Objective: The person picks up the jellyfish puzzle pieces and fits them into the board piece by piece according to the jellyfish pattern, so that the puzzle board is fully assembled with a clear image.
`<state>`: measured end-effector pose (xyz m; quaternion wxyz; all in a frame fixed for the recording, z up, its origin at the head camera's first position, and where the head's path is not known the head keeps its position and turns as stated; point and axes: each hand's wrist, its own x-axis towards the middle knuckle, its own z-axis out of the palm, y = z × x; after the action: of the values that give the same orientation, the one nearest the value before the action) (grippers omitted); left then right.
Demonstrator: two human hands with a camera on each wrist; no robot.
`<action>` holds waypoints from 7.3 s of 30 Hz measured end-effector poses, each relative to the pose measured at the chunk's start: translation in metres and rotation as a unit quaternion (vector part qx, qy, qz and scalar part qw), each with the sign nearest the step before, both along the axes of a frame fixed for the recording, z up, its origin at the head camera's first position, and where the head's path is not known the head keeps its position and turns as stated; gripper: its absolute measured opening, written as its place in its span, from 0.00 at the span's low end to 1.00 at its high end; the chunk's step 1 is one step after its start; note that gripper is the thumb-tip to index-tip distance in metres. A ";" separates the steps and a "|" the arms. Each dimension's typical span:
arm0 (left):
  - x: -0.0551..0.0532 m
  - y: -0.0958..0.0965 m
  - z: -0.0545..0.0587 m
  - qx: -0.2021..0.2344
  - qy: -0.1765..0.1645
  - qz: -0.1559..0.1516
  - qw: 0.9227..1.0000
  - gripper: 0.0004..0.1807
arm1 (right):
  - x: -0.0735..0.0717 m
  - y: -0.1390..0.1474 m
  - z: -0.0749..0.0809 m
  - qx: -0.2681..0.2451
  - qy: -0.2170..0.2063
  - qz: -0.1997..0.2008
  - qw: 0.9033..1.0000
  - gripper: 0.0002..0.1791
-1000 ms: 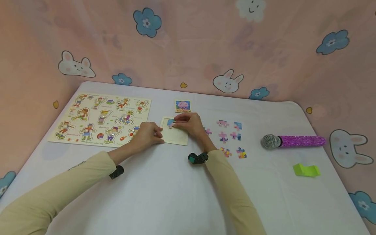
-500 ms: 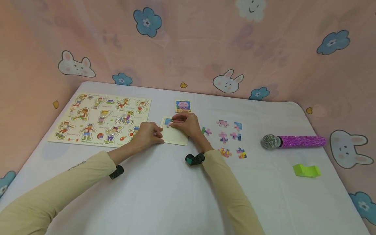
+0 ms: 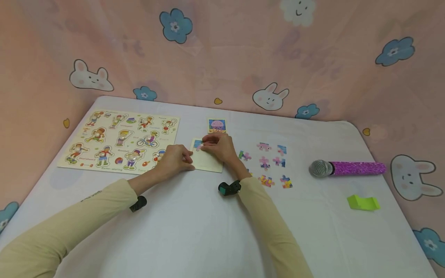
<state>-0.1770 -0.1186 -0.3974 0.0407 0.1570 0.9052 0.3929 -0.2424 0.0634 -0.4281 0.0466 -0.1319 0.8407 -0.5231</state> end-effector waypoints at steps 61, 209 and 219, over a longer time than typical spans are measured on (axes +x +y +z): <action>0.003 0.001 0.005 0.007 -0.018 0.004 1.000 0.08 | -0.008 0.086 0.006 -0.112 -0.011 0.005 0.994 0.15; 0.000 0.003 0.008 -0.007 -0.019 0.000 1.000 0.08 | -0.005 0.122 0.002 -0.068 -0.094 -0.040 0.992 0.17; -0.002 0.004 0.007 -0.016 -0.025 -0.002 1.000 0.08 | -0.005 0.102 0.008 -0.103 -0.098 -0.019 0.990 0.15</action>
<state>-0.1788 -0.1145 -0.3902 0.0664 0.1484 0.9097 0.3821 -0.2474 0.1656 -0.4205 0.1045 -0.0681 0.7762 -0.6180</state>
